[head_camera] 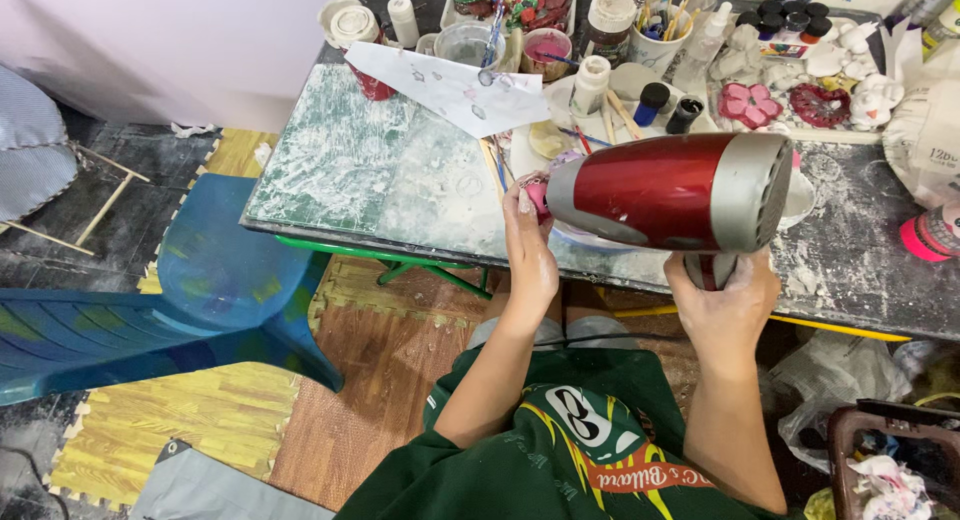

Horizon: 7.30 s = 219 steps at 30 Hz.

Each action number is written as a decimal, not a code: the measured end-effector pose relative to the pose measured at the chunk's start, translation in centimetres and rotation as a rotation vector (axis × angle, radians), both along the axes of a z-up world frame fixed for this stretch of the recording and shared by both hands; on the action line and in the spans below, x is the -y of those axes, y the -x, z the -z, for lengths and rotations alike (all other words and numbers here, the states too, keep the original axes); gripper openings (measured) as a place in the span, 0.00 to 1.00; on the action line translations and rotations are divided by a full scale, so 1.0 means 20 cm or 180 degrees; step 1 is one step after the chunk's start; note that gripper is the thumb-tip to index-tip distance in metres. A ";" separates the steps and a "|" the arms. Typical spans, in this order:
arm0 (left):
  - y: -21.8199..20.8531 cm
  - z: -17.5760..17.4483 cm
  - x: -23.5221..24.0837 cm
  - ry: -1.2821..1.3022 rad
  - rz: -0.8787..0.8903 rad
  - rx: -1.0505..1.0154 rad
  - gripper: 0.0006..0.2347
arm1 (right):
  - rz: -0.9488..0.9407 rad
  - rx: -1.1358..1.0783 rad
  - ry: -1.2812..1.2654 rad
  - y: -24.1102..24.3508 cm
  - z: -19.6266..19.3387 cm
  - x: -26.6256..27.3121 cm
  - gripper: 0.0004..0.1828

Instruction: The person paints a small pink figurine with a red paintbrush, applying white paint to the eyes and mouth. They dip the brush in water and a paint container, then use a hairdryer to dry the figurine before continuing to paint.

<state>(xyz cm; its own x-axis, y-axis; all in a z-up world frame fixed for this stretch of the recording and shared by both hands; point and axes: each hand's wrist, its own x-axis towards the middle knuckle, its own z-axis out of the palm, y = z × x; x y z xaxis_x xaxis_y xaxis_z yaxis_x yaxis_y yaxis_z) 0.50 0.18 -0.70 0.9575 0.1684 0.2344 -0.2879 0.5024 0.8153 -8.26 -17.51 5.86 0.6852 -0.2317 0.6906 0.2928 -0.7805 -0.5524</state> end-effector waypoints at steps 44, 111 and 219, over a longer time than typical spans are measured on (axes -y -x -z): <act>-0.17 0.08 -0.70 0.1207 0.0495 -0.0084 0.21 | -0.2528 -0.1183 -0.2966 -1.18 -0.16 -0.60 0.14; -0.34 0.07 -0.33 0.1320 0.1771 -0.0466 0.23 | -0.2315 -0.1478 0.2998 -0.88 -0.29 -0.02 0.19; -0.59 0.08 -0.20 0.1403 0.1993 -0.0386 0.27 | -0.2052 -0.0171 0.1712 -2.00 -0.35 -0.65 0.16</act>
<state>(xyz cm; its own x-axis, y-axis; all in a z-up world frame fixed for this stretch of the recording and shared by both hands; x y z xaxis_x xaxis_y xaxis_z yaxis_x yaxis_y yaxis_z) 12.24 4.13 -2.23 0.9197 -0.3592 0.1587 0.2351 0.8274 0.5101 31.69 -4.50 12.79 0.6057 0.5678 0.5575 0.7554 -0.6304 -0.1788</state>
